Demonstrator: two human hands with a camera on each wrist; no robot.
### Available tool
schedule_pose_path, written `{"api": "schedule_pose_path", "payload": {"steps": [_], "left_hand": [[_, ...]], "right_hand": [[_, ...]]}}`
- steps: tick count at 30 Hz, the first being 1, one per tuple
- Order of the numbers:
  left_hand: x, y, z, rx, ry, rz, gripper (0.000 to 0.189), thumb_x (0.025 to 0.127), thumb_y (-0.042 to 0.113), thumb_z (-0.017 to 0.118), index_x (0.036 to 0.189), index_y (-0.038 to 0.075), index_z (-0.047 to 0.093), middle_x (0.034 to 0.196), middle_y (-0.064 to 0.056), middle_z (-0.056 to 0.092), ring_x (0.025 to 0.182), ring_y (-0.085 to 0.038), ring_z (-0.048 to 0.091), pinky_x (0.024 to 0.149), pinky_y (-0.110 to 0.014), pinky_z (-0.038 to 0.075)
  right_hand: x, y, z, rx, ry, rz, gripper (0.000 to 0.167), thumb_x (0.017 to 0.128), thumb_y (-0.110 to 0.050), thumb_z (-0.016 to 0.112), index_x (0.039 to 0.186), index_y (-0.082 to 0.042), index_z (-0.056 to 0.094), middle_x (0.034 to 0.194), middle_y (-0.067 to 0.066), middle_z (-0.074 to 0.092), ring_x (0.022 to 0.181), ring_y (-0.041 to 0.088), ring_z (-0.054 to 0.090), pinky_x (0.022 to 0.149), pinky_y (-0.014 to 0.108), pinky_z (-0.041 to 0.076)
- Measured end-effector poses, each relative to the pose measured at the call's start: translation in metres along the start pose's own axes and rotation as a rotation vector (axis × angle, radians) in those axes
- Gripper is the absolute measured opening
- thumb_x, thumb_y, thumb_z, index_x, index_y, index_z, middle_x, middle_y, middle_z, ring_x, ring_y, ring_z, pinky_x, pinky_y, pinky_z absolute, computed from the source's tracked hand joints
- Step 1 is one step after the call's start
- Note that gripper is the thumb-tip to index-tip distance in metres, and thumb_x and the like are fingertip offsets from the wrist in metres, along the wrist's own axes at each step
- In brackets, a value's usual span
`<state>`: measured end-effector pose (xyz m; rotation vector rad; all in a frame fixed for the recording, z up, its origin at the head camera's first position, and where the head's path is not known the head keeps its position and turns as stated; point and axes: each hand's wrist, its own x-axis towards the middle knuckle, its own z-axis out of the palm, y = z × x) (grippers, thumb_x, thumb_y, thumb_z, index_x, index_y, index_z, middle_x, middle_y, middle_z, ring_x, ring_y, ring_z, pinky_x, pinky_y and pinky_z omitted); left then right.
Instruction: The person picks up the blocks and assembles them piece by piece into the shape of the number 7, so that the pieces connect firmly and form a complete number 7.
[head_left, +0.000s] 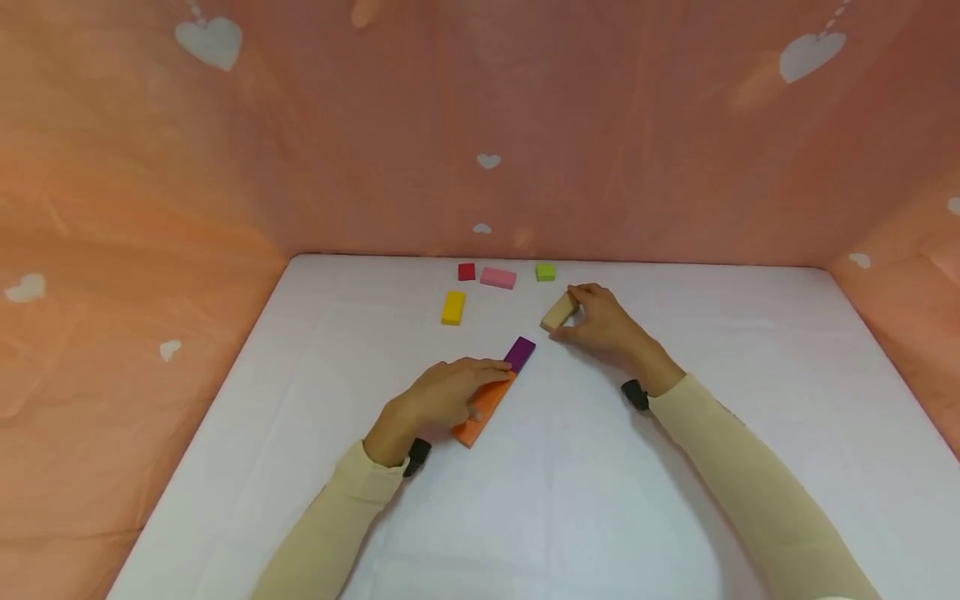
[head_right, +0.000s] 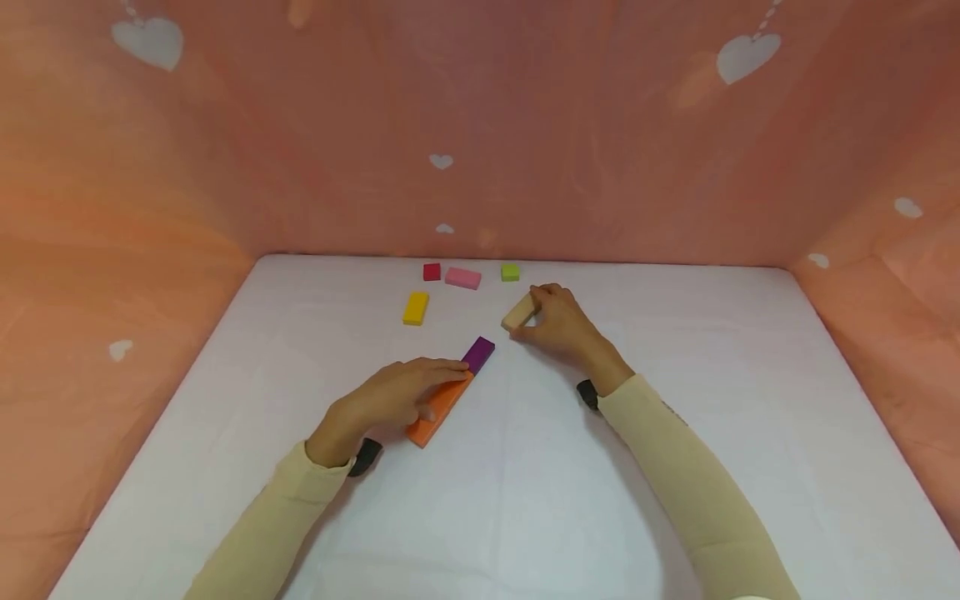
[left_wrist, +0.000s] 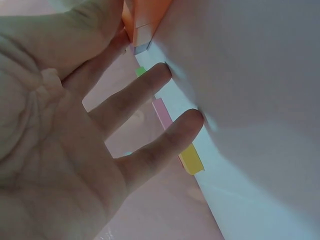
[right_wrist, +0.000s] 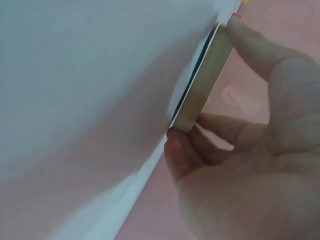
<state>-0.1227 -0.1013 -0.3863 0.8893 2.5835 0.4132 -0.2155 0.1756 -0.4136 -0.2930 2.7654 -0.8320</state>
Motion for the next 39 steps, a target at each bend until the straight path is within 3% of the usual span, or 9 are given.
{"api": "schedule_pose_path", "payload": {"steps": [16,26,39], "left_hand": [[0.002,0.004,-0.001,0.005,-0.006,-0.021,0.064,0.089,0.012,0.074,0.147,0.023,0.05,0.157,0.007,0.042,0.143,-0.022,0.042,0.106,-0.05,0.047],[0.001,0.005,0.0,-0.003,-0.006,-0.046,0.064,0.089,0.015,0.074,0.147,0.025,0.05,0.157,0.006,0.043,0.143,-0.022,0.043,0.107,-0.054,0.044],[0.007,0.003,-0.001,0.017,0.024,0.007,0.061,0.089,0.016,0.074,0.145,0.023,0.053,0.155,0.008,0.046,0.141,-0.022,0.047,0.095,-0.043,0.053]], "right_hand": [[-0.003,-0.017,0.008,0.017,-0.053,-0.084,0.093,0.086,-0.045,0.074,0.155,0.0,0.03,0.159,0.017,0.032,0.147,0.035,0.029,0.121,0.052,0.028],[-0.003,-0.018,0.016,-0.034,-0.071,-0.13,0.09,0.089,-0.048,0.069,0.156,-0.002,0.028,0.161,0.017,0.028,0.149,0.035,0.026,0.121,0.053,0.027],[-0.008,-0.014,0.011,-0.029,-0.075,-0.126,0.09,0.091,-0.05,0.067,0.158,-0.008,0.025,0.164,0.013,0.023,0.151,0.034,0.021,0.122,0.055,0.024]]}}
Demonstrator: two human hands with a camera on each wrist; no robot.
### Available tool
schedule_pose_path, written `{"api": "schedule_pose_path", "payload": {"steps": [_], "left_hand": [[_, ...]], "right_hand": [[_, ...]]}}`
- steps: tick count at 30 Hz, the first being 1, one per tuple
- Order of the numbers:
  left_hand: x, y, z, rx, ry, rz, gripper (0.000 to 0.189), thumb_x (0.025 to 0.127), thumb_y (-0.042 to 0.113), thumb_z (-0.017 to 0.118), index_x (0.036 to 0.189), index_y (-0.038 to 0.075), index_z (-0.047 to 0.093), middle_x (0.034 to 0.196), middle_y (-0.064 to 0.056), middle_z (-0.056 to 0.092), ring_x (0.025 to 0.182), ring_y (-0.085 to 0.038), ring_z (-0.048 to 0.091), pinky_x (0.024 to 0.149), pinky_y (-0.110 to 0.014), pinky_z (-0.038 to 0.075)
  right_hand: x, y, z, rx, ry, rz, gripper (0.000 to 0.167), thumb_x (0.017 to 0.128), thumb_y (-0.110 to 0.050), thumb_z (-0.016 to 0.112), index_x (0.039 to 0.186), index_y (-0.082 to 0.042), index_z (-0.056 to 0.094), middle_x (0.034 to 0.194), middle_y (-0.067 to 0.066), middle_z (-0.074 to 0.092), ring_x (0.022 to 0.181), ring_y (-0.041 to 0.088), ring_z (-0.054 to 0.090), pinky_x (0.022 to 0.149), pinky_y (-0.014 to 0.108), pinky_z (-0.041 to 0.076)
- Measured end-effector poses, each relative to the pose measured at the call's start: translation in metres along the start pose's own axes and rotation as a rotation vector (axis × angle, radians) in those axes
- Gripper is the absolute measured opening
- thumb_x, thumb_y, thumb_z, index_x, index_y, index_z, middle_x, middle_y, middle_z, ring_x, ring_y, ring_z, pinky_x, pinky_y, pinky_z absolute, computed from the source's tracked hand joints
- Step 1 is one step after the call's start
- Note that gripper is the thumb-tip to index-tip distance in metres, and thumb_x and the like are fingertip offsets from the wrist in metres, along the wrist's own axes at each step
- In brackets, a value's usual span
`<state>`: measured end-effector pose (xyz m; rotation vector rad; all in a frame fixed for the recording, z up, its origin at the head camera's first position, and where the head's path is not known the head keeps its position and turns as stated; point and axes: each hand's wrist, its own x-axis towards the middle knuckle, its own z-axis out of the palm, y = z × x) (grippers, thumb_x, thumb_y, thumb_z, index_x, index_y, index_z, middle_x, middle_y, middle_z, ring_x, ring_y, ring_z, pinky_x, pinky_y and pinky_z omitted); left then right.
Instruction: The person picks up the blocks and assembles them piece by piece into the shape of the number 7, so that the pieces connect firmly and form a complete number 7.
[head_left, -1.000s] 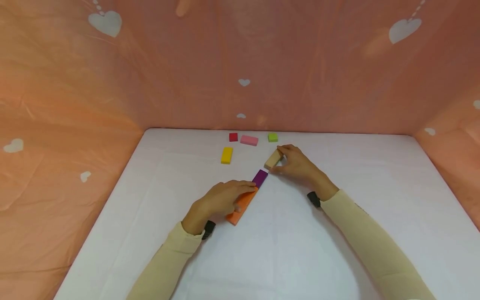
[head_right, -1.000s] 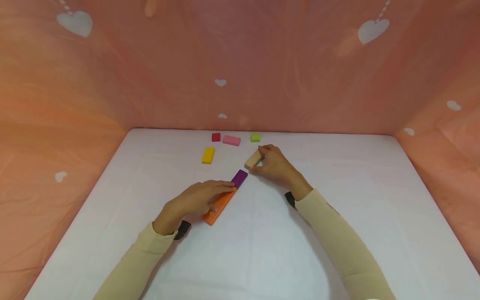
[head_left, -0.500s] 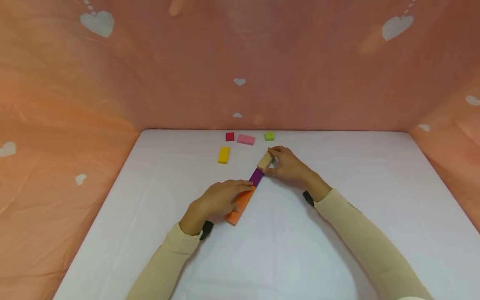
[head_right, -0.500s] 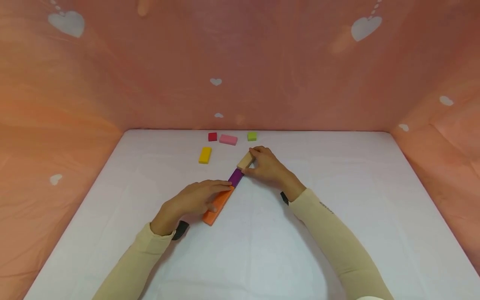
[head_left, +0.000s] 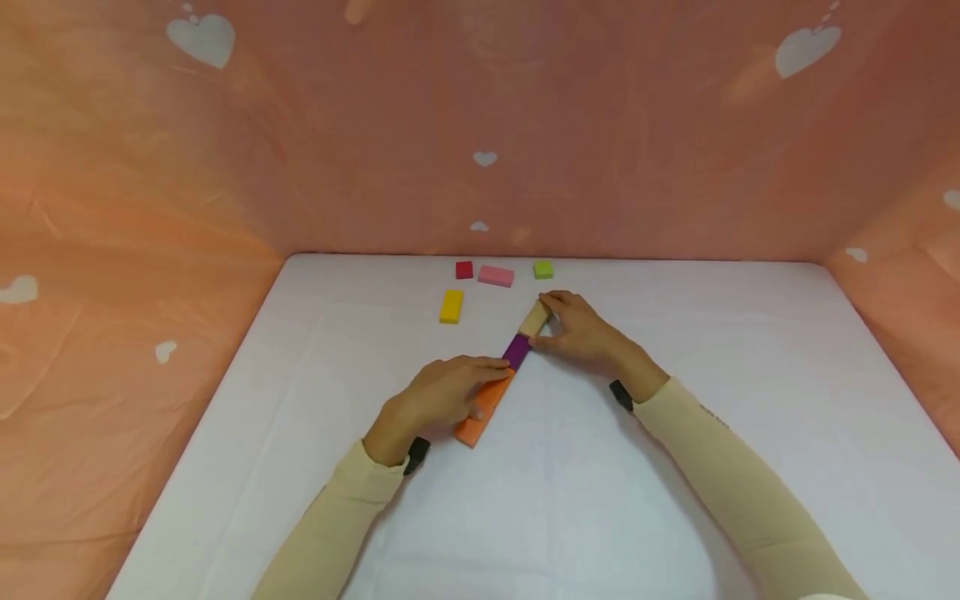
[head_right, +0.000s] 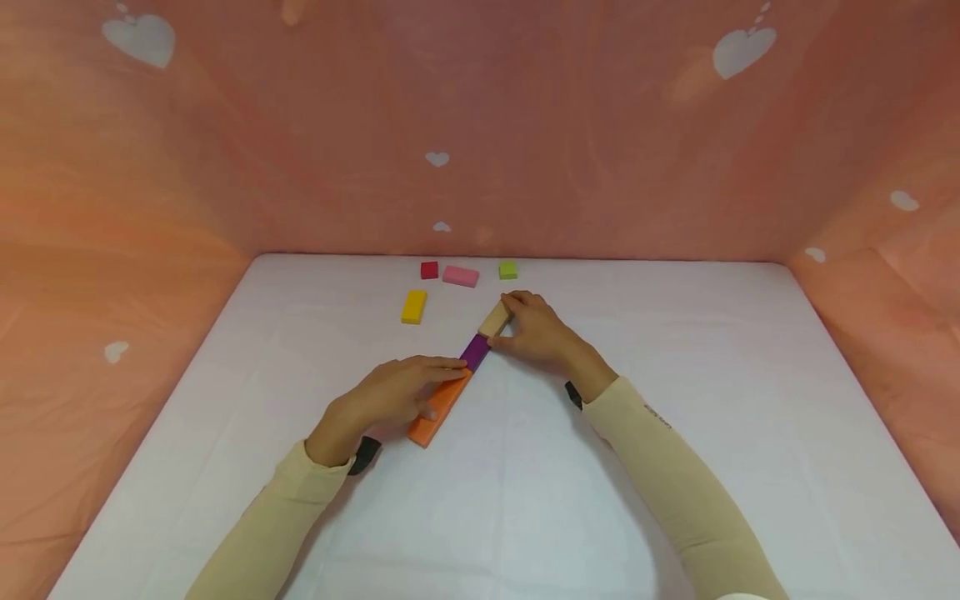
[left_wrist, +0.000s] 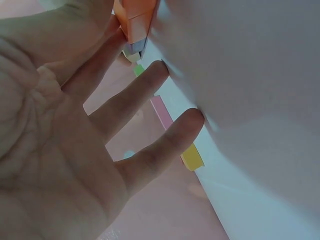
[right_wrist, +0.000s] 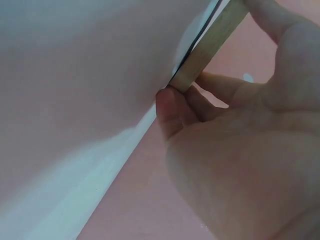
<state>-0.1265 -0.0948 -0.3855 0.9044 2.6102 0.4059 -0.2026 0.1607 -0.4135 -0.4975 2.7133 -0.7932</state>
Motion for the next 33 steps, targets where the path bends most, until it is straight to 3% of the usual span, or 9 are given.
{"api": "schedule_pose_path", "payload": {"steps": [10,17,33], "left_hand": [[0.0,-0.002,0.006,-0.012,-0.016,-0.009,0.06,0.088,0.014,0.074,0.145,0.022,0.054,0.154,0.007,0.046,0.14,-0.023,0.048,0.088,-0.037,0.055],[-0.001,-0.003,0.006,-0.012,-0.008,-0.003,0.061,0.087,0.015,0.076,0.144,0.022,0.055,0.154,0.007,0.048,0.14,-0.023,0.048,0.098,-0.045,0.053],[-0.001,-0.004,0.003,-0.021,-0.001,0.017,0.06,0.088,0.014,0.075,0.144,0.019,0.055,0.153,0.005,0.048,0.14,-0.023,0.048,0.104,-0.046,0.05]], "right_hand": [[-0.002,-0.001,0.008,0.007,0.002,-0.011,0.076,0.1,-0.043,0.054,0.157,-0.004,0.024,0.162,0.017,0.024,0.149,0.038,0.023,0.122,0.058,0.022],[0.001,0.0,0.011,0.003,0.024,-0.004,0.075,0.099,-0.043,0.057,0.157,-0.005,0.028,0.16,0.016,0.027,0.148,0.037,0.025,0.122,0.055,0.024],[0.007,-0.003,0.008,-0.108,0.075,-0.018,0.074,0.096,-0.046,0.062,0.153,-0.006,0.036,0.156,0.016,0.037,0.144,0.038,0.034,0.12,0.055,0.028]]}}
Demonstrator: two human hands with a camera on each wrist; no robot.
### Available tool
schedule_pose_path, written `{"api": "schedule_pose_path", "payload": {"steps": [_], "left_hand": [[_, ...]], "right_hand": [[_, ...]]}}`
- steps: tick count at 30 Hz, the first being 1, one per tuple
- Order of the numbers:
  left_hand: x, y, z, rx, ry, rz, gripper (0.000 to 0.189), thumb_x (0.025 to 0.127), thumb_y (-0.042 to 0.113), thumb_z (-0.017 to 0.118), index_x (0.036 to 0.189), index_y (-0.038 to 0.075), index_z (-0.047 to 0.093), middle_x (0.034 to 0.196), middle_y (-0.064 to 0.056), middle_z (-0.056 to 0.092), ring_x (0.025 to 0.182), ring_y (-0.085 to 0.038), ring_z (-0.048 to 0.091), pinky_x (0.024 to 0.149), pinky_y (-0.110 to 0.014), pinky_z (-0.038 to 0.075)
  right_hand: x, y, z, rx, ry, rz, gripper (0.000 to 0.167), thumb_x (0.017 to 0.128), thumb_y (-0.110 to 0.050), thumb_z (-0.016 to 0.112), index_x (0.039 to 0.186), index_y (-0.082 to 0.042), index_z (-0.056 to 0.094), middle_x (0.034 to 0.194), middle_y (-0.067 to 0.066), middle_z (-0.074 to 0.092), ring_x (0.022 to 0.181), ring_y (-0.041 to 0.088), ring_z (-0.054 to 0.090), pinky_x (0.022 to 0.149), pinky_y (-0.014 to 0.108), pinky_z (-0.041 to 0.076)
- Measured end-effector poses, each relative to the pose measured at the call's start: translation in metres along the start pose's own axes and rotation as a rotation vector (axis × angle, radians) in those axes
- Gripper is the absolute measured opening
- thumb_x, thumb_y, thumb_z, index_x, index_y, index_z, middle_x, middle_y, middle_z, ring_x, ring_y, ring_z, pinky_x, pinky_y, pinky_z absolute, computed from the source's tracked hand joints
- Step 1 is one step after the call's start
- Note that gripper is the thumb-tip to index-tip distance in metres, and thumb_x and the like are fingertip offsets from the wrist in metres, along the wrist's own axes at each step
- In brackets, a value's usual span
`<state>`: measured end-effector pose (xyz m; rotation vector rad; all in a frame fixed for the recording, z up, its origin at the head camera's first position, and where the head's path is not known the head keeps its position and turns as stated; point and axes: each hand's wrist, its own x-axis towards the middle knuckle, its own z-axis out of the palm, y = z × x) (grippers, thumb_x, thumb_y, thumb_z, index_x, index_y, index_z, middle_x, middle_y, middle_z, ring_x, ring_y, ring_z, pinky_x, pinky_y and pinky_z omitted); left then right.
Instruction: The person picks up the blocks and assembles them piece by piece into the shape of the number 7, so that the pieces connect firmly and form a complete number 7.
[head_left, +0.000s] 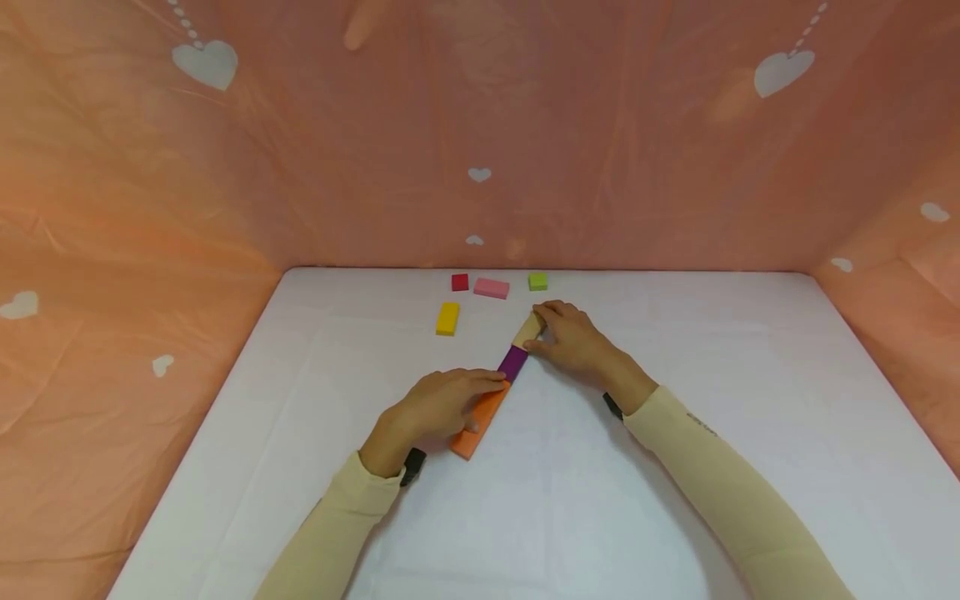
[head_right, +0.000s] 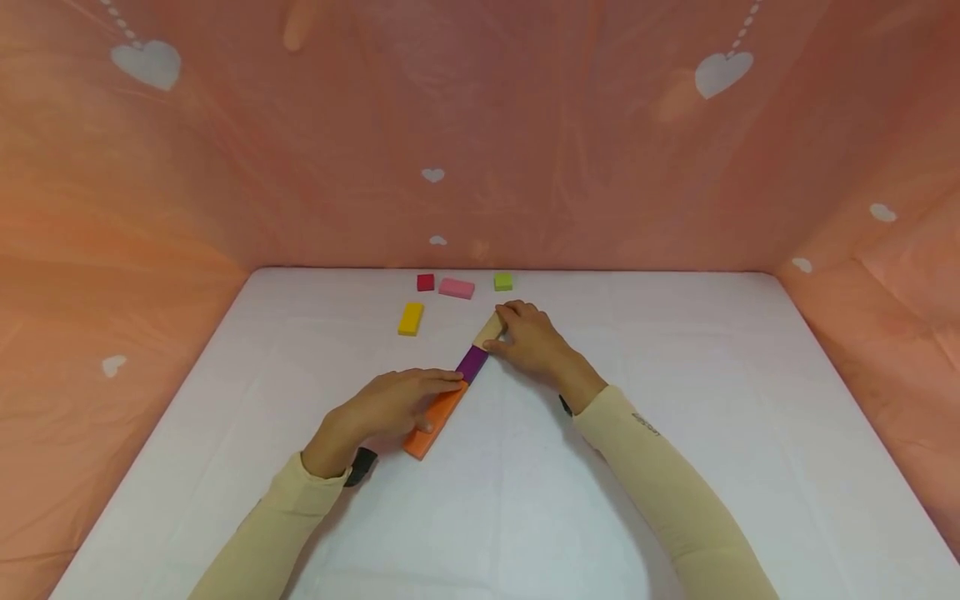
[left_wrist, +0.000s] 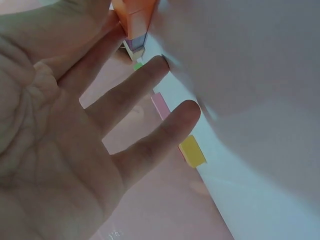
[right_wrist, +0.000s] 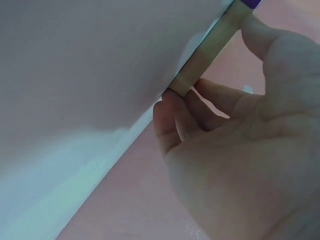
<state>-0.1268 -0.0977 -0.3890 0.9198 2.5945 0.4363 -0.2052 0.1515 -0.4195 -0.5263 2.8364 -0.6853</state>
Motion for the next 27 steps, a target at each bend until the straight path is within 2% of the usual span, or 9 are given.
{"api": "schedule_pose_path", "payload": {"steps": [7,15,22,27], "left_hand": [[0.0018,-0.0007,0.0016,0.015,-0.008,-0.007,0.06,0.088,0.014,0.075,0.144,0.021,0.055,0.154,0.006,0.048,0.14,-0.022,0.048,0.101,-0.045,0.051],[0.0044,0.0004,0.0018,0.053,0.017,-0.007,0.062,0.085,0.016,0.078,0.143,0.022,0.056,0.152,0.008,0.049,0.138,-0.022,0.051,0.096,-0.042,0.054],[0.0016,0.0012,0.0004,0.051,0.003,-0.026,0.061,0.085,0.014,0.077,0.142,0.022,0.057,0.151,0.008,0.05,0.137,-0.021,0.051,0.098,-0.044,0.052],[-0.0002,0.0049,0.0012,0.089,-0.001,-0.024,0.061,0.086,0.015,0.078,0.142,0.021,0.057,0.151,0.008,0.051,0.136,-0.022,0.053,0.102,-0.047,0.05]], "right_hand": [[-0.0011,0.0008,-0.0014,0.006,-0.011,0.012,0.076,0.095,-0.047,0.062,0.153,-0.007,0.036,0.157,0.013,0.036,0.146,0.036,0.032,0.12,0.055,0.028],[-0.0012,0.002,-0.0037,0.016,-0.007,0.005,0.077,0.094,-0.048,0.063,0.153,-0.007,0.036,0.156,0.013,0.037,0.145,0.036,0.033,0.12,0.055,0.029],[0.0009,0.0003,-0.0007,0.026,-0.02,0.017,0.077,0.093,-0.047,0.064,0.153,-0.007,0.037,0.155,0.013,0.038,0.144,0.034,0.034,0.119,0.053,0.031],[-0.0004,0.0013,-0.0006,0.068,-0.025,0.014,0.076,0.092,-0.046,0.065,0.152,-0.008,0.038,0.155,0.012,0.039,0.145,0.033,0.034,0.12,0.052,0.03]]}}
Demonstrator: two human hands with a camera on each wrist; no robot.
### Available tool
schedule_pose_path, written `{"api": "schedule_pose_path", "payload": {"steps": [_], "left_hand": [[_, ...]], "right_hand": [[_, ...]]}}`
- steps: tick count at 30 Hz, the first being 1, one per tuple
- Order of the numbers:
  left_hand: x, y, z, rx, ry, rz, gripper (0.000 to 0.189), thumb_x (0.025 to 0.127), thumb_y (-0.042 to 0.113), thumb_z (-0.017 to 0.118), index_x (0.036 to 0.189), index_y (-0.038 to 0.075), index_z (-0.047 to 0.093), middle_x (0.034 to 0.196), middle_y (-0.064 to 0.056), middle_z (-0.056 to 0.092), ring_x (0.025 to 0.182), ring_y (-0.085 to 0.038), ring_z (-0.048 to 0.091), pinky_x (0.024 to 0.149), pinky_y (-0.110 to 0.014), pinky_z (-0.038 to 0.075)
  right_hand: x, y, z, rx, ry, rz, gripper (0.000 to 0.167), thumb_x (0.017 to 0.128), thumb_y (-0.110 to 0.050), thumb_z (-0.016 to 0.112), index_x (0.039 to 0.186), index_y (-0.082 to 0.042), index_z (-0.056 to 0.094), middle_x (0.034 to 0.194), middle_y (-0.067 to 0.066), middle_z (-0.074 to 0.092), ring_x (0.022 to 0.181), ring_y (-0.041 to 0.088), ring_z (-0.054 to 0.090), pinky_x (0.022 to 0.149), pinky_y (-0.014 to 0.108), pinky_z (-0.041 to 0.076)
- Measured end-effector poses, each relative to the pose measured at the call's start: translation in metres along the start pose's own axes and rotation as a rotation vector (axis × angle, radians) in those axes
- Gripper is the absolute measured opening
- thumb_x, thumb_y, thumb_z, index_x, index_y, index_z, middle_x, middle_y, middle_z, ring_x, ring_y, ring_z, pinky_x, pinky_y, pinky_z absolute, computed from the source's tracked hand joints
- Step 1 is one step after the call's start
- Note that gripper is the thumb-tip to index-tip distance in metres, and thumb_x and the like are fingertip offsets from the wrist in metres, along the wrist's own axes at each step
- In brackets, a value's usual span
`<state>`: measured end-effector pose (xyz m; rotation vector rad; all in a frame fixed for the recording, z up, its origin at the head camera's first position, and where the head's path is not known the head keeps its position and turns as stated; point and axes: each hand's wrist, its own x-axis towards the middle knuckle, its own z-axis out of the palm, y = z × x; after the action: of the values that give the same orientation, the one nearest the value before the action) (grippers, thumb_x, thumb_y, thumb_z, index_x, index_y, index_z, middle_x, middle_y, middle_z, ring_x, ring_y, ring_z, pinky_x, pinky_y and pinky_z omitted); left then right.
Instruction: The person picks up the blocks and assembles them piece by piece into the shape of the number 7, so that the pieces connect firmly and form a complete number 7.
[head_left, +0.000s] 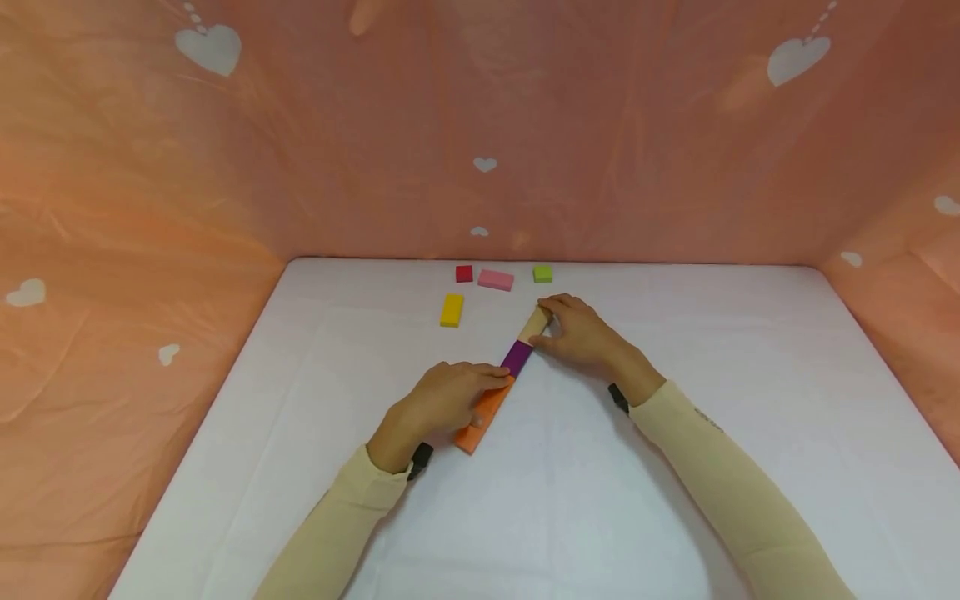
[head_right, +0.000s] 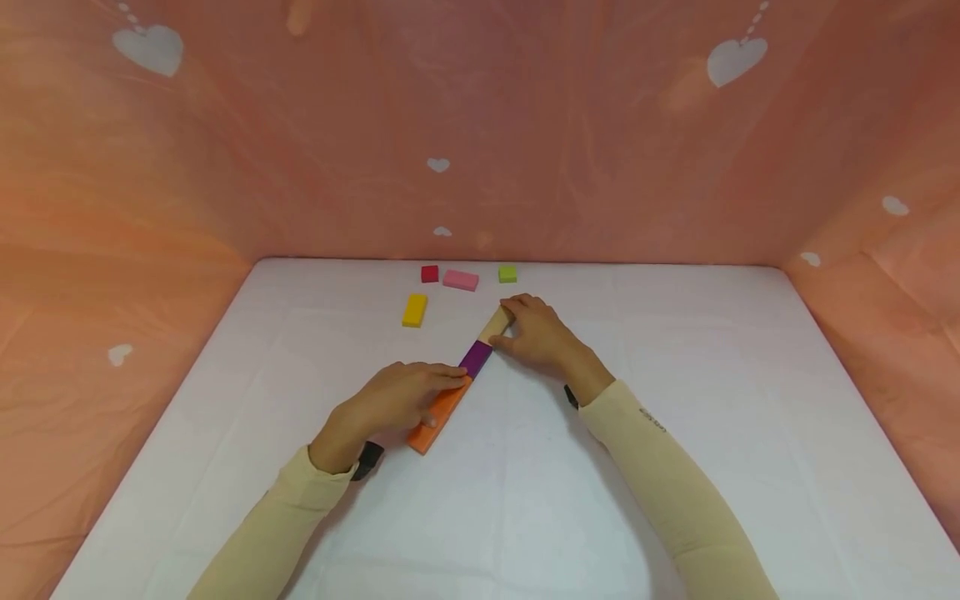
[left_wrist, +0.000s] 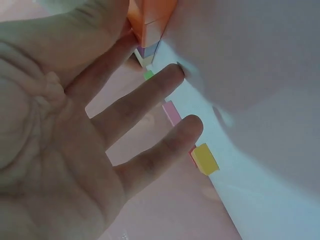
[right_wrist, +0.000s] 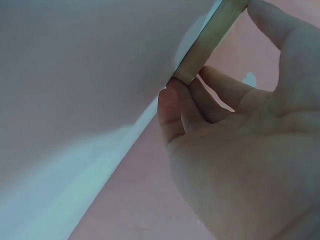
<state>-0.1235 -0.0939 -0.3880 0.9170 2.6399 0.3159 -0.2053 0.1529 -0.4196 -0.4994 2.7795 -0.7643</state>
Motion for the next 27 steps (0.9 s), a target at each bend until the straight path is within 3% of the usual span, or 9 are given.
{"api": "schedule_pose_path", "payload": {"steps": [4,14,19,27], "left_hand": [[-0.0002,0.001,0.0002,-0.006,-0.001,0.0,0.061,0.085,0.015,0.079,0.142,0.02,0.057,0.15,0.007,0.052,0.135,-0.023,0.053,0.101,-0.046,0.051],[0.0009,-0.0012,0.0018,-0.07,0.024,-0.002,0.061,0.082,0.01,0.08,0.139,0.02,0.06,0.148,0.004,0.053,0.134,-0.023,0.052,0.103,-0.045,0.05],[0.0015,-0.003,0.0025,-0.05,0.019,0.025,0.062,0.083,0.011,0.079,0.141,0.017,0.058,0.149,0.005,0.051,0.135,-0.023,0.051,0.102,-0.043,0.051],[0.0025,-0.0029,0.0025,-0.053,0.018,0.017,0.061,0.083,0.011,0.08,0.14,0.017,0.059,0.149,0.006,0.051,0.134,-0.023,0.052,0.102,-0.044,0.05]], "right_hand": [[-0.001,0.0001,-0.001,0.032,-0.006,0.002,0.076,0.091,-0.046,0.067,0.151,-0.008,0.04,0.155,0.012,0.04,0.144,0.034,0.034,0.12,0.053,0.03],[-0.0015,0.0008,-0.0019,-0.014,0.017,-0.012,0.075,0.088,-0.048,0.071,0.147,-0.008,0.046,0.151,0.013,0.045,0.141,0.035,0.038,0.12,0.056,0.028],[-0.0003,0.0024,-0.0009,-0.013,0.019,-0.01,0.076,0.087,-0.05,0.071,0.146,-0.009,0.047,0.15,0.013,0.046,0.141,0.033,0.039,0.12,0.055,0.027],[0.0002,0.0035,-0.0023,-0.018,0.023,-0.044,0.075,0.087,-0.049,0.072,0.144,-0.007,0.049,0.148,0.013,0.048,0.139,0.034,0.04,0.118,0.058,0.024]]}}
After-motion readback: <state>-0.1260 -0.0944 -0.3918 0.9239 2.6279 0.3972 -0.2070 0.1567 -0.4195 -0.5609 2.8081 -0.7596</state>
